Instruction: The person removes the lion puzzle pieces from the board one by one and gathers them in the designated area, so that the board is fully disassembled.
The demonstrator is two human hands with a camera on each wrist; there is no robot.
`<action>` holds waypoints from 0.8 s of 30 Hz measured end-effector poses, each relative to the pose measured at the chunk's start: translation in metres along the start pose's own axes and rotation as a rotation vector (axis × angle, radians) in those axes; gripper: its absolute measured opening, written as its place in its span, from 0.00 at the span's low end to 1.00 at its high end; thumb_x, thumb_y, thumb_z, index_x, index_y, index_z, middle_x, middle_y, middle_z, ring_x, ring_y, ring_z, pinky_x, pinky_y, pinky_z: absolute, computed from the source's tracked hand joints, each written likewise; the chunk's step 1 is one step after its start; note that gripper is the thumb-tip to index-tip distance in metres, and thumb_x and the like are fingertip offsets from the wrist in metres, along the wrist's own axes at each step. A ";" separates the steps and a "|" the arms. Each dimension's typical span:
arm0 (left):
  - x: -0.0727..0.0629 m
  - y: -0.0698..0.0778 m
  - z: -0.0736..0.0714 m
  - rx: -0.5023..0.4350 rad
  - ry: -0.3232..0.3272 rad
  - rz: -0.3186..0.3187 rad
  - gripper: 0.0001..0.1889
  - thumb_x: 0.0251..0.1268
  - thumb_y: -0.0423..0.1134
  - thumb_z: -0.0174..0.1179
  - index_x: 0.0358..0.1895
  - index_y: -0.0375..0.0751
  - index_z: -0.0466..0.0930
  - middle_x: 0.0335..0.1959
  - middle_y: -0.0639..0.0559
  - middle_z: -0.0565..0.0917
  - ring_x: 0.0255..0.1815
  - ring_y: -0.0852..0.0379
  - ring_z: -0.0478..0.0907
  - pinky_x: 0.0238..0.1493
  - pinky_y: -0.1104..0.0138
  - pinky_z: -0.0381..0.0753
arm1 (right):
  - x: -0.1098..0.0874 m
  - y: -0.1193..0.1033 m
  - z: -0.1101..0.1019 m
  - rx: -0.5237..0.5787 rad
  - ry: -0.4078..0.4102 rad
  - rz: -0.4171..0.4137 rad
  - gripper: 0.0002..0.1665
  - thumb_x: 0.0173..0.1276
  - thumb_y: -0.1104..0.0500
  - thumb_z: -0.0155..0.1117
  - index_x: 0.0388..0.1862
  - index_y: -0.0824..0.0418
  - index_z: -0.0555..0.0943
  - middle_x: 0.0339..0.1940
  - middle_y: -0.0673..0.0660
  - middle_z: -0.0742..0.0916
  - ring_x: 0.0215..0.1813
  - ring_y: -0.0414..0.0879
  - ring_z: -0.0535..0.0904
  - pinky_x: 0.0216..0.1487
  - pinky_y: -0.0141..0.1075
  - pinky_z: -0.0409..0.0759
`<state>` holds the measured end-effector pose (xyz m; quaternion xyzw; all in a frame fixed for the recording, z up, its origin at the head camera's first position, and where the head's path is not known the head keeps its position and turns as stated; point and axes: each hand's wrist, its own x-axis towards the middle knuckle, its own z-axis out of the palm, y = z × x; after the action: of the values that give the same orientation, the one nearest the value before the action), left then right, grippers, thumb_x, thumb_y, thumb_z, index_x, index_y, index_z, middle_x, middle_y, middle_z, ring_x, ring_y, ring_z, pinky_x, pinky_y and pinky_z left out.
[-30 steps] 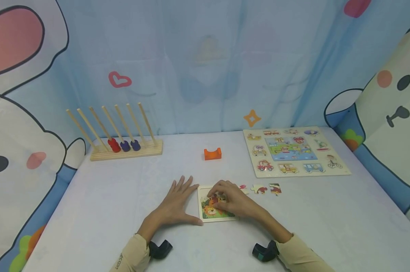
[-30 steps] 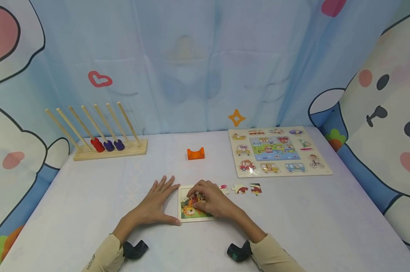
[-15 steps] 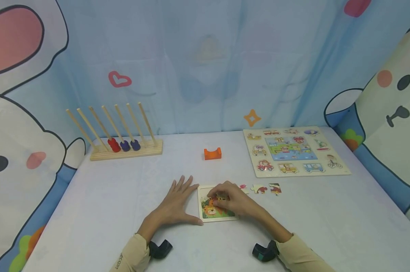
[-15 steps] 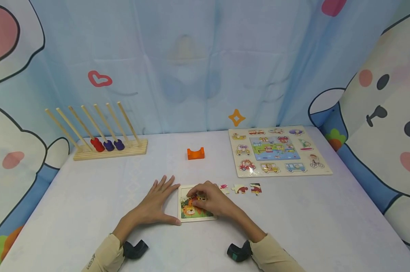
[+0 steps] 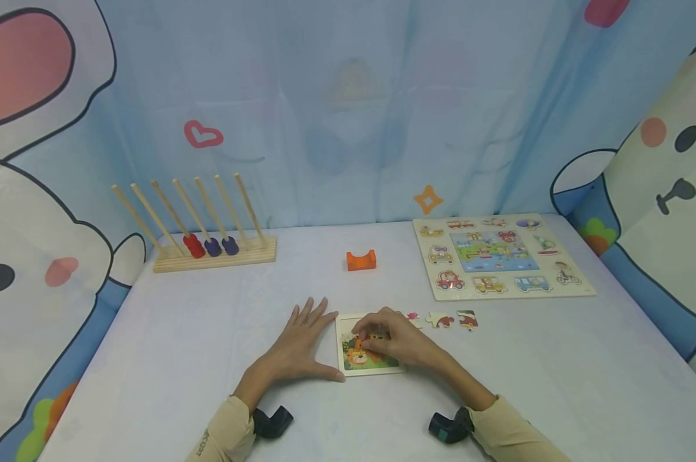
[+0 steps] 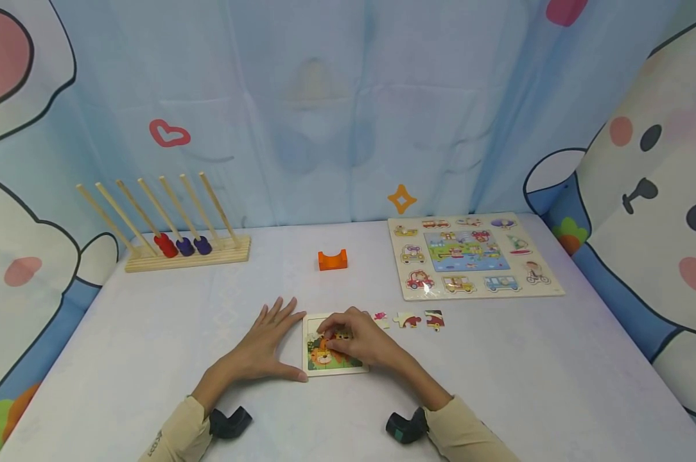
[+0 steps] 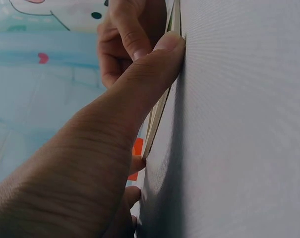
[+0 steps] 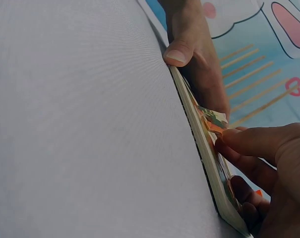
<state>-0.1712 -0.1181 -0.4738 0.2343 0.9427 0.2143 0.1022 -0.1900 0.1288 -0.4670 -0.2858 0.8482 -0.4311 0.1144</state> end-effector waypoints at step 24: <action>0.000 -0.001 -0.001 -0.011 0.010 0.017 0.59 0.37 0.73 0.67 0.75 0.49 0.56 0.79 0.47 0.45 0.79 0.45 0.33 0.75 0.46 0.33 | 0.002 0.004 0.001 0.004 0.007 -0.035 0.12 0.62 0.58 0.69 0.45 0.49 0.83 0.31 0.39 0.85 0.41 0.41 0.72 0.48 0.39 0.68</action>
<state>-0.1715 -0.1192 -0.4736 0.2407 0.9400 0.2216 0.0968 -0.1926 0.1293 -0.4710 -0.2988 0.8427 -0.4355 0.1045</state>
